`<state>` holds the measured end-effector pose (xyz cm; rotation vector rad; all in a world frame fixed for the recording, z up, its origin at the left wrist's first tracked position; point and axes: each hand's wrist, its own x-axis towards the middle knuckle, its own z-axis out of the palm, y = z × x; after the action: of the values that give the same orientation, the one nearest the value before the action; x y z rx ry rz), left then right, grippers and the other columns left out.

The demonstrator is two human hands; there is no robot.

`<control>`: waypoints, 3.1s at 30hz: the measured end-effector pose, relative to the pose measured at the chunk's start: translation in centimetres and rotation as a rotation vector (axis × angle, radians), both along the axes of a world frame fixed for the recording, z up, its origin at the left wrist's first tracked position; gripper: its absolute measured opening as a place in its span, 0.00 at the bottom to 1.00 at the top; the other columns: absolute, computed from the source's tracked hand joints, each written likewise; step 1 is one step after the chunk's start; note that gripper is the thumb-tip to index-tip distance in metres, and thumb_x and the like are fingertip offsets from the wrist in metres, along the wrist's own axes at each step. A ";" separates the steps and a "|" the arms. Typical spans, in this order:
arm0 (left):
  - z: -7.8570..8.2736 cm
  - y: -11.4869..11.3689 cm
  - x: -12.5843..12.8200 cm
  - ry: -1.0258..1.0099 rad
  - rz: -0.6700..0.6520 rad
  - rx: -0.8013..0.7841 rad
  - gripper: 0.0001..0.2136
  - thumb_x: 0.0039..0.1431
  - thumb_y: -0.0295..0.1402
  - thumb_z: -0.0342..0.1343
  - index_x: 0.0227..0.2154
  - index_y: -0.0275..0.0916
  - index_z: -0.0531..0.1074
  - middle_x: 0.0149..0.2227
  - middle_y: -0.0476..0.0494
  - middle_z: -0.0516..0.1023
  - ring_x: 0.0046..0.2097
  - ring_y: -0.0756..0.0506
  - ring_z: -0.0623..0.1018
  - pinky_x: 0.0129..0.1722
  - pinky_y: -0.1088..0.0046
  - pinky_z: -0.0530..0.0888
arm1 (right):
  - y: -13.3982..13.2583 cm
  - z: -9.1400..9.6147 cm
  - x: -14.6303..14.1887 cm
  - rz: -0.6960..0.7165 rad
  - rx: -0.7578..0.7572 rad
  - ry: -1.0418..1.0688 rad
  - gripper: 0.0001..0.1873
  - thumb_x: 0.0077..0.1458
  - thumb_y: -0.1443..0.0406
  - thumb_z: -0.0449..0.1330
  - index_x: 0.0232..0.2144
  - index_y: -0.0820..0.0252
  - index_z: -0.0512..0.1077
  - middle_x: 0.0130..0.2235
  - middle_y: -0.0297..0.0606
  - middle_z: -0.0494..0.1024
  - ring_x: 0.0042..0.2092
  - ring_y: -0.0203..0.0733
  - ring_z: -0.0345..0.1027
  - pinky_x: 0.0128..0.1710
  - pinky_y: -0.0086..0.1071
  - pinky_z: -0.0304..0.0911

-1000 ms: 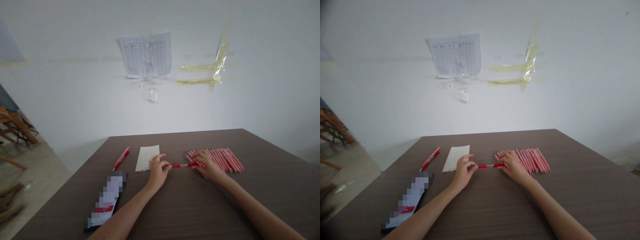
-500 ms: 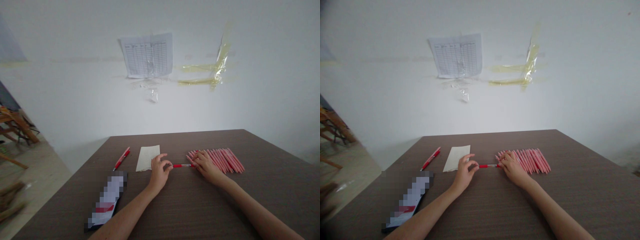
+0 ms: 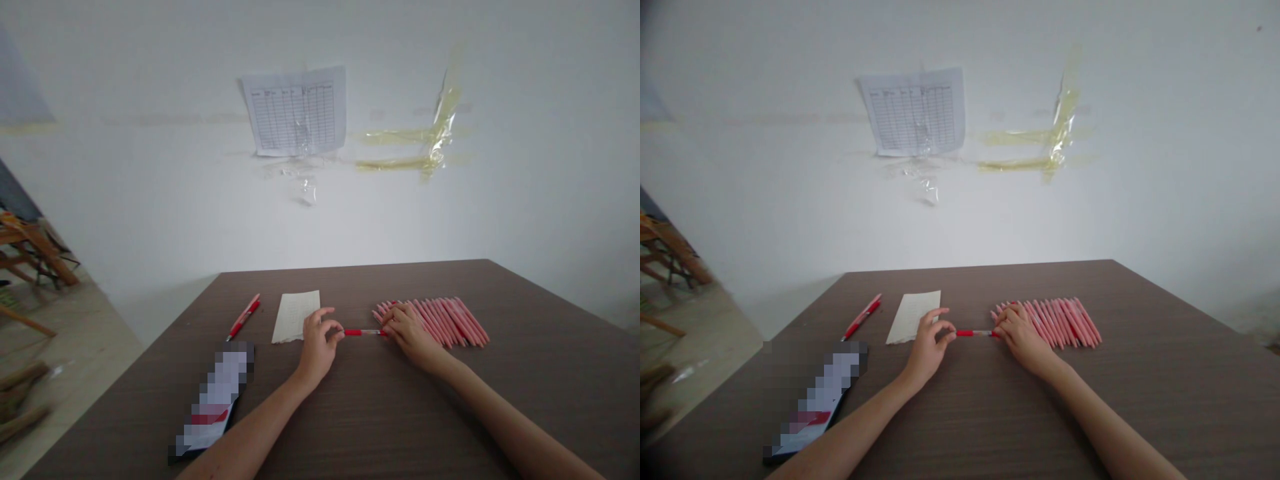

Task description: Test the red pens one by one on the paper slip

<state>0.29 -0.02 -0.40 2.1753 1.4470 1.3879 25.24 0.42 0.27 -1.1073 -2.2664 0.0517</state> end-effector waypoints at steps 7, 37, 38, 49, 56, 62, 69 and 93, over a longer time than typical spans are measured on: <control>0.3 -0.1 0.0 0.004 0.001 0.017 0.07 0.51 0.21 0.59 0.28 0.41 0.73 0.50 0.45 0.71 0.53 0.41 0.69 0.55 0.52 0.66 | -0.7 0.3 -0.9 -0.066 -0.009 -0.053 0.19 0.66 0.62 0.45 0.30 0.56 0.73 0.42 0.41 0.73 0.50 0.47 0.61 0.56 0.50 0.55; 0.1 0.1 0.2 0.035 0.046 -0.013 0.05 0.52 0.25 0.61 0.28 0.42 0.74 0.48 0.45 0.73 0.52 0.41 0.71 0.54 0.52 0.65 | -0.7 -0.2 -1.3 -0.236 0.109 -0.189 0.20 0.59 0.72 0.49 0.50 0.52 0.70 0.48 0.42 0.76 0.54 0.52 0.61 0.60 0.68 0.33; 0.2 0.0 0.2 0.032 0.048 -0.014 0.05 0.52 0.25 0.61 0.28 0.42 0.74 0.48 0.45 0.73 0.52 0.41 0.71 0.54 0.52 0.65 | -0.7 -0.1 -1.3 -0.247 0.113 -0.183 0.17 0.60 0.71 0.49 0.47 0.54 0.71 0.48 0.43 0.76 0.54 0.52 0.61 0.60 0.68 0.34; 0.0 -0.1 0.3 0.040 0.033 0.001 0.06 0.50 0.24 0.62 0.27 0.42 0.75 0.48 0.46 0.73 0.52 0.41 0.70 0.54 0.52 0.66 | -1.5 0.4 -1.9 -0.201 0.064 -0.217 0.16 0.62 0.69 0.47 0.44 0.50 0.72 0.43 0.39 0.77 0.49 0.50 0.64 0.59 0.61 0.43; 0.1 0.0 0.2 0.042 0.063 -0.004 0.06 0.51 0.24 0.62 0.27 0.43 0.75 0.47 0.46 0.73 0.52 0.40 0.71 0.53 0.52 0.66 | -1.2 -1.0 -2.3 -0.187 0.077 -0.174 0.12 0.62 0.68 0.47 0.46 0.57 0.67 0.46 0.44 0.73 0.50 0.52 0.63 0.59 0.58 0.47; 0.1 -0.2 0.3 0.055 0.038 0.001 0.05 0.51 0.25 0.62 0.27 0.42 0.75 0.48 0.46 0.72 0.52 0.41 0.70 0.54 0.52 0.65 | -0.6 -1.0 -1.8 -0.215 0.075 -0.165 0.10 0.61 0.68 0.51 0.43 0.57 0.67 0.43 0.42 0.74 0.50 0.52 0.63 0.60 0.59 0.44; 0.0 -0.2 0.3 0.051 0.024 0.021 0.06 0.51 0.24 0.63 0.27 0.42 0.75 0.48 0.46 0.72 0.52 0.41 0.70 0.54 0.53 0.65 | -0.8 -0.2 -1.9 -0.215 0.056 -0.163 0.10 0.63 0.66 0.49 0.39 0.54 0.70 0.42 0.40 0.76 0.50 0.51 0.63 0.60 0.65 0.37; -0.2 -0.1 0.4 0.037 0.017 0.028 0.06 0.49 0.25 0.64 0.27 0.43 0.76 0.47 0.46 0.73 0.52 0.40 0.70 0.53 0.51 0.65 | -0.9 0.5 -1.6 -0.157 -0.017 -0.082 0.09 0.63 0.64 0.50 0.36 0.55 0.70 0.41 0.39 0.76 0.49 0.48 0.63 0.61 0.59 0.40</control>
<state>0.64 -0.08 -0.56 2.2222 1.4712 1.3890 23.68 -0.51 0.74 -1.3153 -2.2461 -0.0389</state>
